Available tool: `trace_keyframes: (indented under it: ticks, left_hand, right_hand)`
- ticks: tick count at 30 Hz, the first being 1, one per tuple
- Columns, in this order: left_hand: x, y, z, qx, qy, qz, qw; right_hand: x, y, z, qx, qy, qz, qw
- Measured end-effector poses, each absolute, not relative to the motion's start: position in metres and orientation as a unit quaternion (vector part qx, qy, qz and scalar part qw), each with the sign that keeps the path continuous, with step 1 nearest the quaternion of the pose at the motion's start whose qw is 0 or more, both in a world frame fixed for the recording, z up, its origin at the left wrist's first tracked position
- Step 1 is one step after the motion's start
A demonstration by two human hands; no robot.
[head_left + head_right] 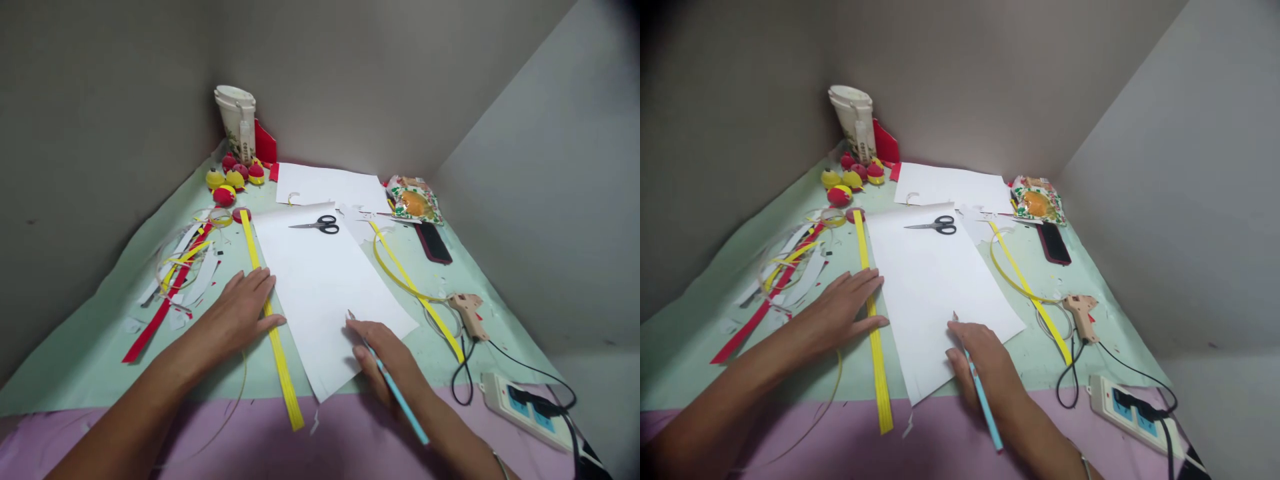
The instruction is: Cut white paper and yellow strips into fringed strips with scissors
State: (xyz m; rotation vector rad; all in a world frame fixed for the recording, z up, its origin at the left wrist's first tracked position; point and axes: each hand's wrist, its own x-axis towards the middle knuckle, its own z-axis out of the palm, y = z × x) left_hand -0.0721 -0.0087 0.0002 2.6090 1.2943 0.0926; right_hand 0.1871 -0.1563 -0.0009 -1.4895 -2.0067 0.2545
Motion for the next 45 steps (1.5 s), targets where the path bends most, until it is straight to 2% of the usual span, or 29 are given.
trace_keyframes:
  ticks: [7,10,13,22,45]
  left_hand:
    - [-0.068,-0.01,0.001,0.888,0.446,0.018,0.115]
    - [-0.068,-0.012,0.003,0.882,0.454,0.016,0.127]
    - [-0.068,-0.012,0.003,0.879,0.457,0.022,0.133]
    - [-0.067,-0.01,-0.006,0.88,0.46,0.023,0.115]
    - [-0.068,-0.01,-0.004,0.879,0.46,0.018,0.123]
  right_hand:
    - [0.165,-0.106,0.061,-0.576,-0.674,0.3,0.352]
    - [0.152,-0.073,0.056,-0.577,-0.63,0.389,0.345]
    - [0.143,-0.048,0.039,-0.582,-0.598,0.424,0.352]
    - [0.135,-0.033,-0.005,-0.573,-0.564,0.398,0.441]
    - [0.132,-0.037,-0.008,-0.582,-0.596,0.379,0.402]
